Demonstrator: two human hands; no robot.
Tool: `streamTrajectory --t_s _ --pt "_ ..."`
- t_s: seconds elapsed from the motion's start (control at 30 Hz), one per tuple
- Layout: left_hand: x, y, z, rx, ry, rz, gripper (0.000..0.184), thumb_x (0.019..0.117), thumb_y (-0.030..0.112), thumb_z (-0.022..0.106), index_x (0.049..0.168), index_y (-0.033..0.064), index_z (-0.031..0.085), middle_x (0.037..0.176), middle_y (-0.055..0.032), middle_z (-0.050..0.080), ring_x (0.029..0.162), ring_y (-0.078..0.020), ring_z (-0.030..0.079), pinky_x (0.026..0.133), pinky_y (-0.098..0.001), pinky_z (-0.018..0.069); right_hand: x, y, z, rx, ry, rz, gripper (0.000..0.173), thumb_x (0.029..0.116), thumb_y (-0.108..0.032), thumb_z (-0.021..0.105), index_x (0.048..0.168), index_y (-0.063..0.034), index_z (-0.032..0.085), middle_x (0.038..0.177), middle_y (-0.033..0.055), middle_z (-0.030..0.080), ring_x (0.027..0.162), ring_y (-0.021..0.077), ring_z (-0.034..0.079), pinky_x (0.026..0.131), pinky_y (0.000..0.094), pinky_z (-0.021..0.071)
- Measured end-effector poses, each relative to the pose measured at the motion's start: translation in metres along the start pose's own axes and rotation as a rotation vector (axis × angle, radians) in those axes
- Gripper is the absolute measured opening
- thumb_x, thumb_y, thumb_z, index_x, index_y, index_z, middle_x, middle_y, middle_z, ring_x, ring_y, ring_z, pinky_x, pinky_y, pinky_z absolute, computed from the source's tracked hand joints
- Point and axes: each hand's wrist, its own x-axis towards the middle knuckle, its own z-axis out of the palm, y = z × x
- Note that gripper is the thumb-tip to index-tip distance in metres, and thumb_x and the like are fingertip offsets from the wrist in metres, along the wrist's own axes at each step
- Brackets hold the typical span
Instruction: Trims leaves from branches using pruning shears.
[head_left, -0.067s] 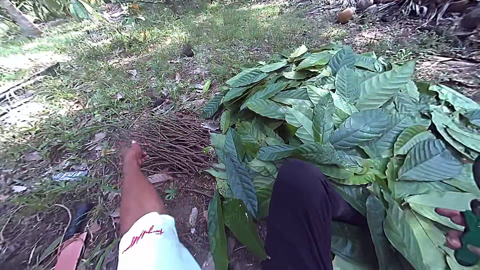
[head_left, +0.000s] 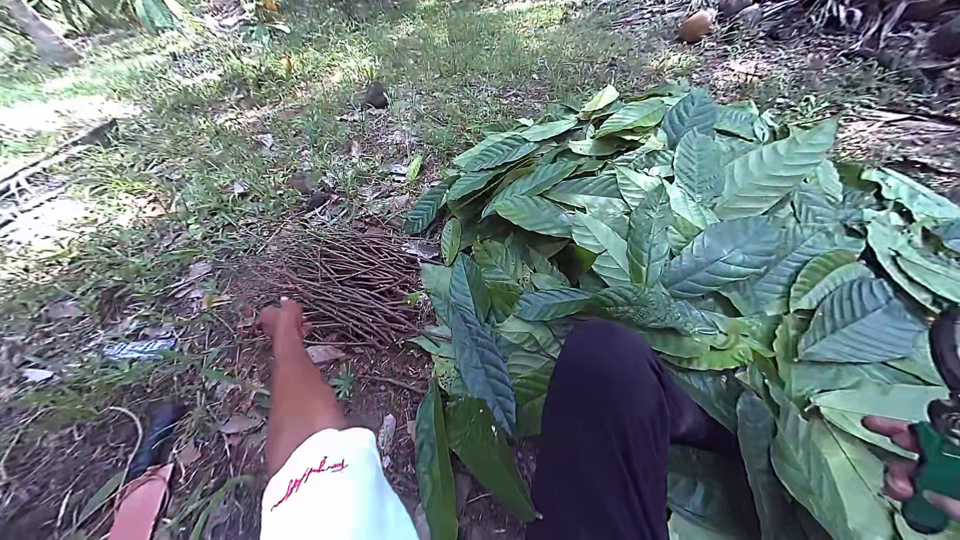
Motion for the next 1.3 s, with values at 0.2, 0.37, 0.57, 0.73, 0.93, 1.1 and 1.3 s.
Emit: streamTrajectory --t_s 0.2,0.37,0.57,0.73,0.93,1.1,1.3 --pt "-0.128 0.056 0.107 0.2 0.065 -0.189 0.053 0.1053 0.019 0.051 0.149 -0.0083 0.04 0.139 -0.0374 0.051 0.132 -0.0509 0.048 0.111 -0.0589 0.0383 0.003 -0.003 0.0 0.0 -0.004 0.021 0.058 0.0858 -0.02 0.065 0.136 -0.0011 0.043 0.126 -0.0034 0.063 0.095 0.0072 0.068 0.087 0.0302 0.0576" --pt "-0.238 0.066 0.148 0.173 -0.193 -0.129 0.05 0.1052 0.019 0.051 0.146 -0.009 0.043 0.133 -0.0356 0.056 0.127 -0.0511 0.052 0.109 -0.0613 0.04 0.004 0.0 -0.001 0.001 0.058 0.029 0.056 0.0829 -0.018 0.064 0.135 -0.0041 0.047 0.129 -0.002 0.064 0.093 0.0078 0.069 0.082 0.0287 0.0582" --pt "-0.287 0.1 0.222 0.109 -0.439 -0.301 0.078 0.1051 0.045 0.049 0.16 -0.0021 0.022 0.151 -0.0388 0.038 0.142 -0.0568 0.035 0.116 -0.0685 0.0258 -0.002 0.016 0.004 -0.026 0.129 0.08 0.065 0.0793 -0.033 0.07 0.134 -0.0038 0.052 0.122 -0.0022 0.068 0.088 0.0073 0.069 0.078 0.0277 0.0584" --pt "-0.303 0.151 0.316 0.122 -0.442 -0.384 0.085 0.0952 0.037 0.068 0.163 0.0105 0.023 0.151 -0.0401 0.035 0.135 -0.0601 0.039 0.104 -0.069 0.0399 -0.01 0.022 -0.001 -0.035 0.178 0.084 0.067 0.0785 -0.041 0.072 0.133 -0.0047 0.057 0.121 -0.0004 0.069 0.09 0.0091 0.069 0.078 0.0282 0.059" --pt "-0.293 0.245 0.402 -0.028 -0.493 -0.427 0.074 0.1036 0.042 0.055 0.16 0.004 0.027 0.162 -0.0372 0.017 0.145 -0.0573 0.025 0.112 -0.0684 0.0287 -0.029 0.029 -0.028 0.017 0.301 0.132 0.067 0.0781 -0.041 0.072 0.132 -0.0043 0.056 0.122 0.0016 0.069 0.09 0.0105 0.07 0.078 0.0282 0.0587" --pt "-0.281 0.279 0.495 -0.022 -0.59 -0.306 0.076 0.1018 0.04 0.061 0.159 0.0013 0.028 0.163 -0.0323 0.02 0.149 -0.0483 0.027 0.117 -0.0592 0.03 -0.041 0.058 -0.056 0.11 0.343 0.163 0.061 0.0832 -0.033 0.071 0.133 -0.0034 0.05 0.124 -0.0001 0.069 0.091 0.0107 0.071 0.08 0.0307 0.0592" --pt "-0.283 0.309 0.56 -0.274 -0.672 0.079 0.045 0.1126 0.013 0.034 0.144 -0.0176 0.038 0.146 -0.0329 0.047 0.133 -0.0296 0.049 0.111 -0.0302 0.0392 -0.045 0.082 -0.077 0.183 0.44 0.218 0.053 0.0868 -0.028 0.067 0.131 -0.0024 0.052 0.123 0.0008 0.069 0.091 0.0098 0.069 0.082 0.0309 0.0583"
